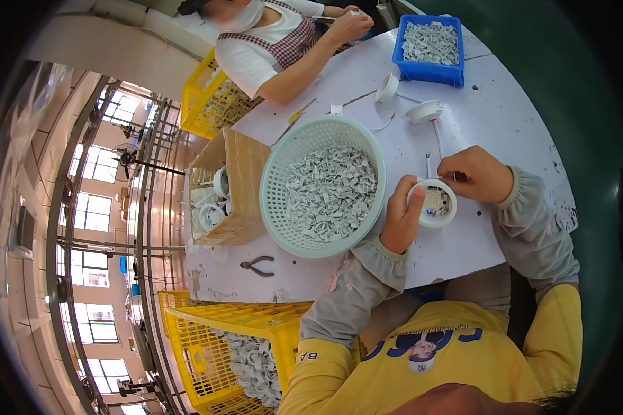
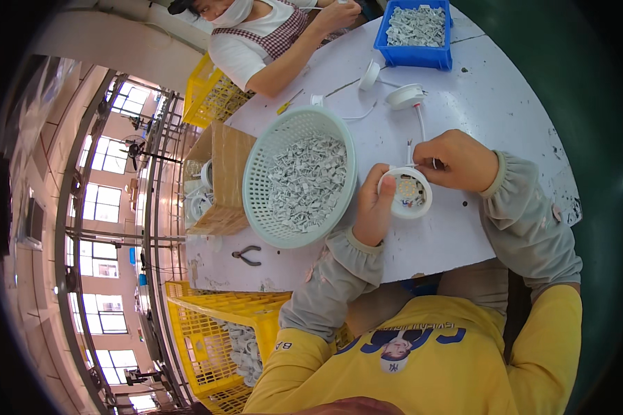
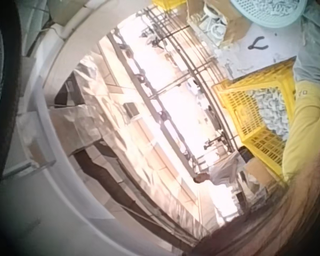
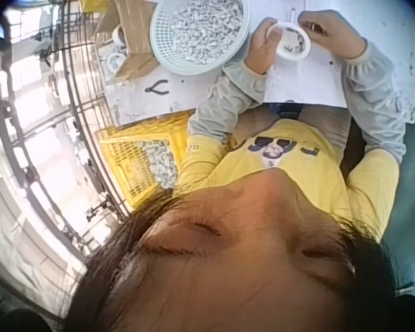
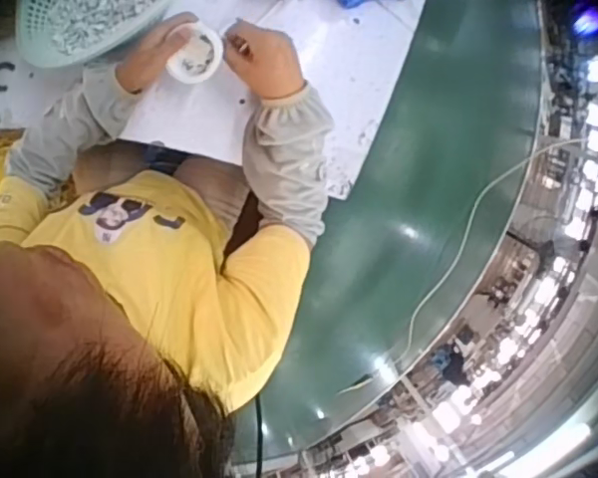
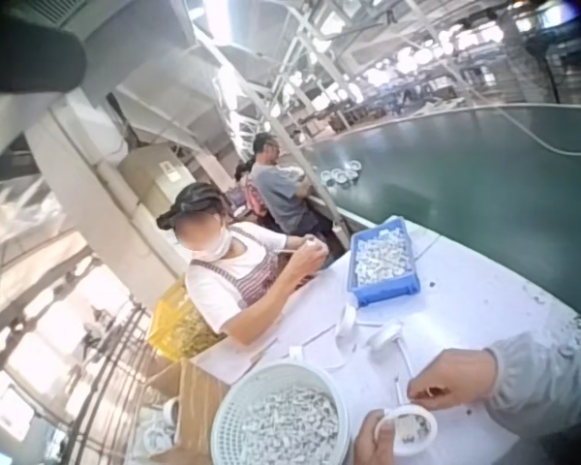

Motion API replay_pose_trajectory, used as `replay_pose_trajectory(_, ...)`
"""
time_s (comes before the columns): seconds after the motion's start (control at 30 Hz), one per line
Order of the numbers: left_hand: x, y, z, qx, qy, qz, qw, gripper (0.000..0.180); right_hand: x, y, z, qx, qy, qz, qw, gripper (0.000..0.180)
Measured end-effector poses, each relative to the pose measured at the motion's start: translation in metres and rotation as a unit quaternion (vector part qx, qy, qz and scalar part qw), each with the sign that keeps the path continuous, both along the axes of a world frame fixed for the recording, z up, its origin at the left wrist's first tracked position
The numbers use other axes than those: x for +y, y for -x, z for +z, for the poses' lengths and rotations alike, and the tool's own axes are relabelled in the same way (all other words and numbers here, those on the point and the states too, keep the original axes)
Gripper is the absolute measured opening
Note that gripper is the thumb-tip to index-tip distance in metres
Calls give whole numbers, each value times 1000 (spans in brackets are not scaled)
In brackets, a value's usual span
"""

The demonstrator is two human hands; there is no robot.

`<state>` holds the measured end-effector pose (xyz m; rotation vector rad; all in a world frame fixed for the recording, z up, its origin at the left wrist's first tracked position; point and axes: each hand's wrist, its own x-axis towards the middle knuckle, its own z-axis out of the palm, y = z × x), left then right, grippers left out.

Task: The person assembles lamp fixtures by picking small plastic clips from a basket and inserting them into circular lamp housings by hand.

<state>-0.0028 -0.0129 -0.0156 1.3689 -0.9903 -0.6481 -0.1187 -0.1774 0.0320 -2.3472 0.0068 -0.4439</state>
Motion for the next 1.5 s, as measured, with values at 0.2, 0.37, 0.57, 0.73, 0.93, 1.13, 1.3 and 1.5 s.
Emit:
replay_pose_trajectory(0.2,-1,1,1,1,-16,-16,1000,31,-1,-4,-11,-39,-106,60,992,3)
replay_pose_trajectory(0.37,-1,-1,0,-7,-11,1,1000,33,2,-4,-5,53,-216,61,973,8)
replay_pose_trajectory(0.57,0,0,1,-20,-4,2,1000,34,4,-3,-3,66,-214,60,973,10)
replay_pose_trajectory(0.73,0,0,0,-33,-3,7,999,33,3,-3,-4,52,-217,66,973,9)
replay_pose_trajectory(0.93,-1,3,-1,-40,8,22,999,31,2,-2,-7,76,-238,77,965,9)
replay_pose_trajectory(1.13,0,4,3,-33,6,36,999,30,1,-5,-12,74,-275,88,955,11)
replay_pose_trajectory(1.3,1,2,1,-37,-7,34,999,31,3,-4,-12,72,-282,85,953,12)
replay_pose_trajectory(1.5,1,3,3,-37,1,29,999,32,4,-6,-16,64,-306,99,945,12)
